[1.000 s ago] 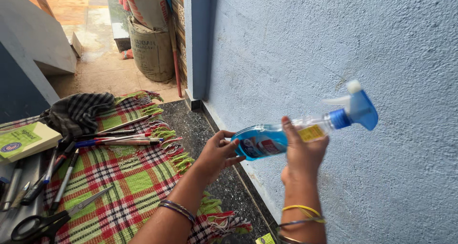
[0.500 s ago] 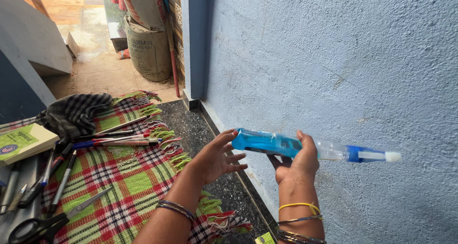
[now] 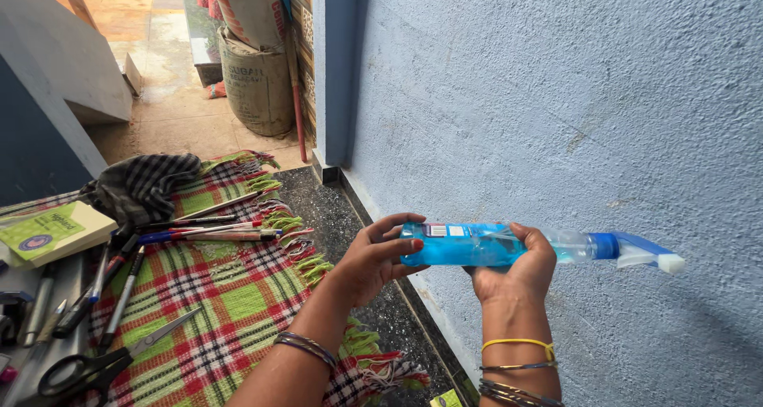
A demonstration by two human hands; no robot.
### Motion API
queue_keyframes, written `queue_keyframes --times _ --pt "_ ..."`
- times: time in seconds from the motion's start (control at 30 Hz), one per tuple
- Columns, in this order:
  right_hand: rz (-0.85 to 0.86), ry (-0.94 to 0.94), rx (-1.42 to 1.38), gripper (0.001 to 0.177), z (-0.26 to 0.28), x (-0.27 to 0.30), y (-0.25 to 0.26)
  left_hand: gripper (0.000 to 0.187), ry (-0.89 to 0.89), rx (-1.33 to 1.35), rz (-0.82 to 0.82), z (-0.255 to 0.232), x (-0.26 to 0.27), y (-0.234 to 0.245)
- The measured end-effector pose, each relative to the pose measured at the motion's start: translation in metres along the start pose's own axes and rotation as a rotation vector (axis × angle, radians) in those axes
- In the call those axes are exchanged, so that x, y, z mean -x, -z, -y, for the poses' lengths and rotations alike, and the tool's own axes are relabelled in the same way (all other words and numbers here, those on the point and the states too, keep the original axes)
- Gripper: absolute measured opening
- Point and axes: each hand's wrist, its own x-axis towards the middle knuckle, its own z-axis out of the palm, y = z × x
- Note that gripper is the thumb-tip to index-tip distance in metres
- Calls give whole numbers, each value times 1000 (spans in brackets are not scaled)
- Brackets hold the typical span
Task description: The person picks up a metal stapler and a box of staples, then proceeds to load the staples into the stapler. They open the stapler, place the staples inside, and close it.
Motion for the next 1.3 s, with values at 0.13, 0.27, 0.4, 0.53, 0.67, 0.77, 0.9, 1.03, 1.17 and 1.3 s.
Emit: queue_keyframes --times 0.13,0.27,0.4,0.53,0.67,0.77,0.9,1.03,1.17,1.3 --pt "49 14 -6 29 -5 -8 0 55 -45 0 -12 0 1 0" --pt "65 6 -10 29 -5 -5 -1 57 -72 -84 -40 -2 4 -1" --pt "71 29 5 42 -3 5 -6 62 -37 -77 -5 -5 6 -6" --pt "4 60 48 53 -2 20 -16 69 26 -7 -3 -5 5 -5" --pt "2 77 34 55 -6 22 -18 68 82 48 -21 4 -3 4" --pt "63 69 38 51 -12 17 -18 65 72 81 -1 12 -10 13" --pt "128 56 -12 45 -19 8 -16 65 -23 40 -59 13 -11 21" --pt "140 42 -40 47 -26 7 -16 65 -63 101 -62 11 -7 19" --pt "121 30 -72 51 -22 10 -17 61 -64 115 -40 7 -4 14" --pt "129 50 -50 50 -18 12 -19 60 -14 156 -29 6 -2 8"
